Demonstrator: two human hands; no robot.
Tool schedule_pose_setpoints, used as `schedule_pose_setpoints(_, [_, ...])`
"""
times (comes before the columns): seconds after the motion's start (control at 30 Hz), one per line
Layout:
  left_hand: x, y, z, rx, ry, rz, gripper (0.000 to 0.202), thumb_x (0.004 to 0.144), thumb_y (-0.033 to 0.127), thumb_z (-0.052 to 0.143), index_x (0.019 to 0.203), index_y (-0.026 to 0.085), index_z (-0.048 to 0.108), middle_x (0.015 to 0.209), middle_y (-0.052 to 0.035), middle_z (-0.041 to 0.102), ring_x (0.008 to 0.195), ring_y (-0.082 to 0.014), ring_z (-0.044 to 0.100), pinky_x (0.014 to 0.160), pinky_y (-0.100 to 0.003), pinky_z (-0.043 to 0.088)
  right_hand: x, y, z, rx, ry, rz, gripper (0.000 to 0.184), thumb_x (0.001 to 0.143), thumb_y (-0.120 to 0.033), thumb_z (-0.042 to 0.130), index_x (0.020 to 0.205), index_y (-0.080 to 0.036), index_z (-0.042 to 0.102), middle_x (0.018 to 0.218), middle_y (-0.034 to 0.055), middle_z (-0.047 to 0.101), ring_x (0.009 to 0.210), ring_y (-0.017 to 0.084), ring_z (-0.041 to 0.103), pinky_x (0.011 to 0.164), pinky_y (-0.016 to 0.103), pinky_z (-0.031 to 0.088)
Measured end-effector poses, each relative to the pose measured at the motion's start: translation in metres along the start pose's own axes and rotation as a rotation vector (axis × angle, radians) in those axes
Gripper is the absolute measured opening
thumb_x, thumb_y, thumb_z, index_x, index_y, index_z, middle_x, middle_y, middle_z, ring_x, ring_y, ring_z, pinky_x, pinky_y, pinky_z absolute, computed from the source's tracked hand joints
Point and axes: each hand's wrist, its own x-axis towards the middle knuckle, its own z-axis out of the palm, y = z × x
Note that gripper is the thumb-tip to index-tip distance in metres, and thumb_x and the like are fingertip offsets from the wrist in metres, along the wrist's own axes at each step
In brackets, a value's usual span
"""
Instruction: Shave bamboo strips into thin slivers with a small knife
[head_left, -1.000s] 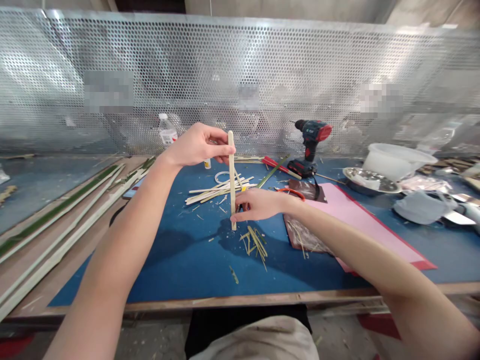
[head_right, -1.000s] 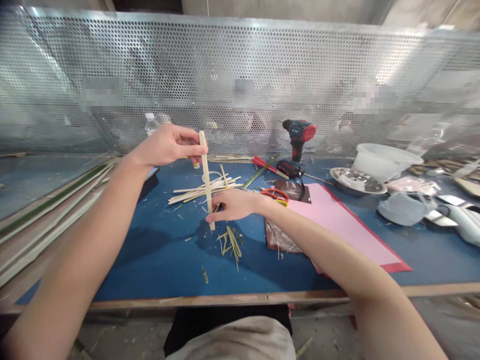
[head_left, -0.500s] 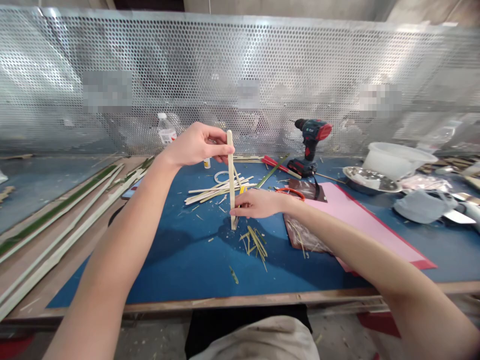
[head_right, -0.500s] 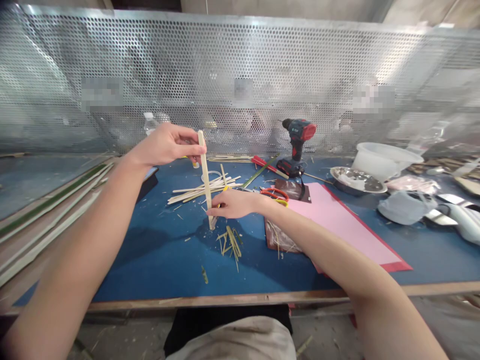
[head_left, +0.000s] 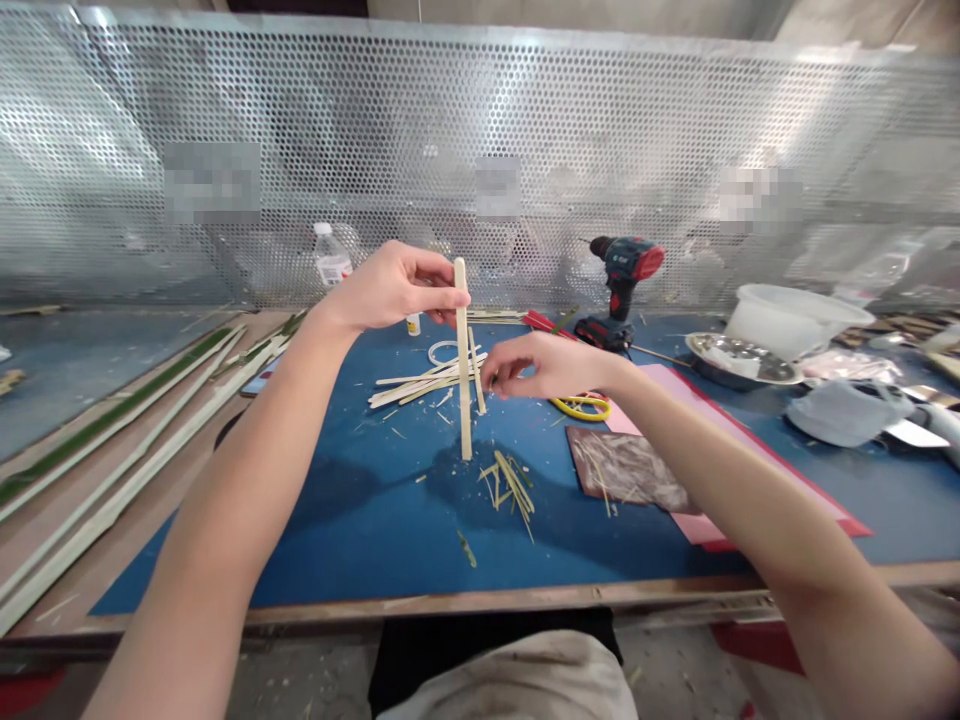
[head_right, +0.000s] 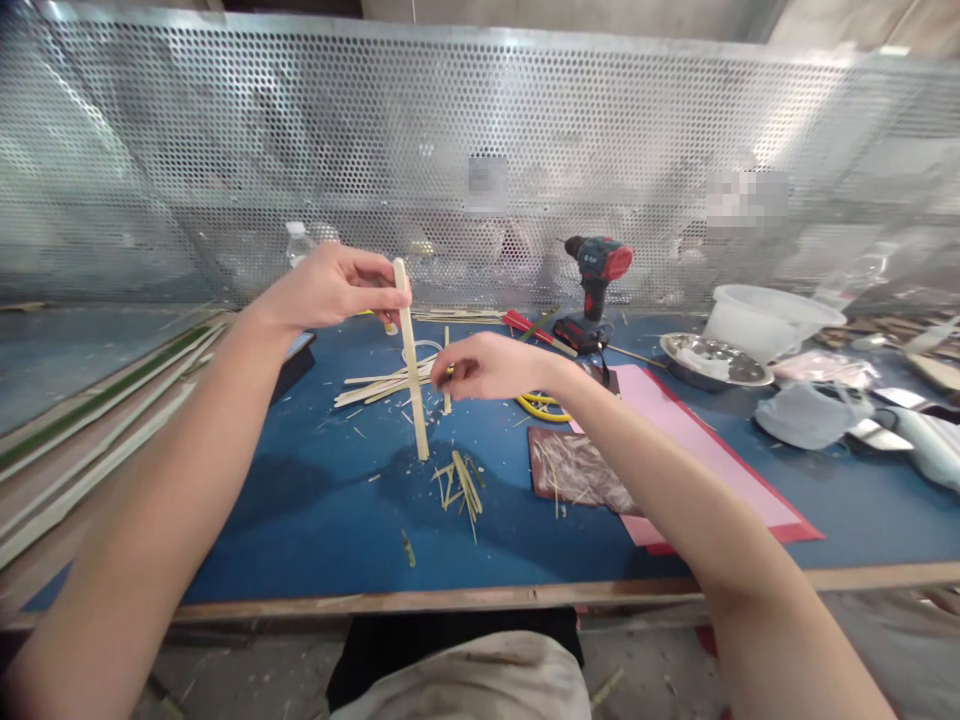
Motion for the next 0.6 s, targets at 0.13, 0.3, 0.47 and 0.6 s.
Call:
schedule_pose_setpoints(0.13, [0.000,0.002,0.001,-0.028,-0.010,0.020,0.020,0.085,0.037,0.083,0.089,0.017,0.080,0.080,-0.0050,0.078,0.073,-0.0141,0.073,0.071,-0.023,0.062,0.001,0.001,-0.009,-0.033,0.363,-0.087,0.027,0.100,-0.040,0.061,0.113,-0.018,0.072,0.096,0.0036,0.074,0.083,0.015,0.066,0.077,0.029,0.051])
schedule_pose_setpoints(0.3, [0.001,0.003,0.002,-0.031,-0.022,0.052,0.022,0.084,0.040,0.083,0.089,0.019,0.080,0.079,-0.0032,0.077,0.073,-0.0131,0.072,0.069,-0.021,0.060,0.010,0.002,-0.003,-0.220,0.478,-0.244,0.028,0.108,-0.036,0.049,0.112,-0.018,0.069,0.101,0.0063,0.069,0.094,0.017,0.063,0.087,0.033,0.051])
schedule_pose_setpoints(0.47, [-0.002,0.008,0.002,-0.038,-0.038,0.053,0.022,0.085,0.040,0.083,0.088,0.019,0.080,0.080,-0.0024,0.076,0.072,-0.0126,0.070,0.070,-0.021,0.059,0.021,-0.003,0.000,-0.289,0.471,-0.370,0.027,0.110,-0.032,0.045,0.116,-0.019,0.068,0.109,0.0079,0.068,0.100,0.017,0.063,0.091,0.035,0.053])
schedule_pose_setpoints(0.6, [-0.003,0.008,0.000,-0.053,-0.044,0.061,0.021,0.085,0.038,0.083,0.089,0.017,0.081,0.081,-0.0031,0.076,0.073,-0.0123,0.069,0.070,-0.021,0.059,0.027,-0.003,-0.002,-0.310,0.456,-0.419,0.029,0.110,-0.032,0.044,0.122,-0.019,0.067,0.109,0.0080,0.068,0.101,0.018,0.064,0.092,0.037,0.054])
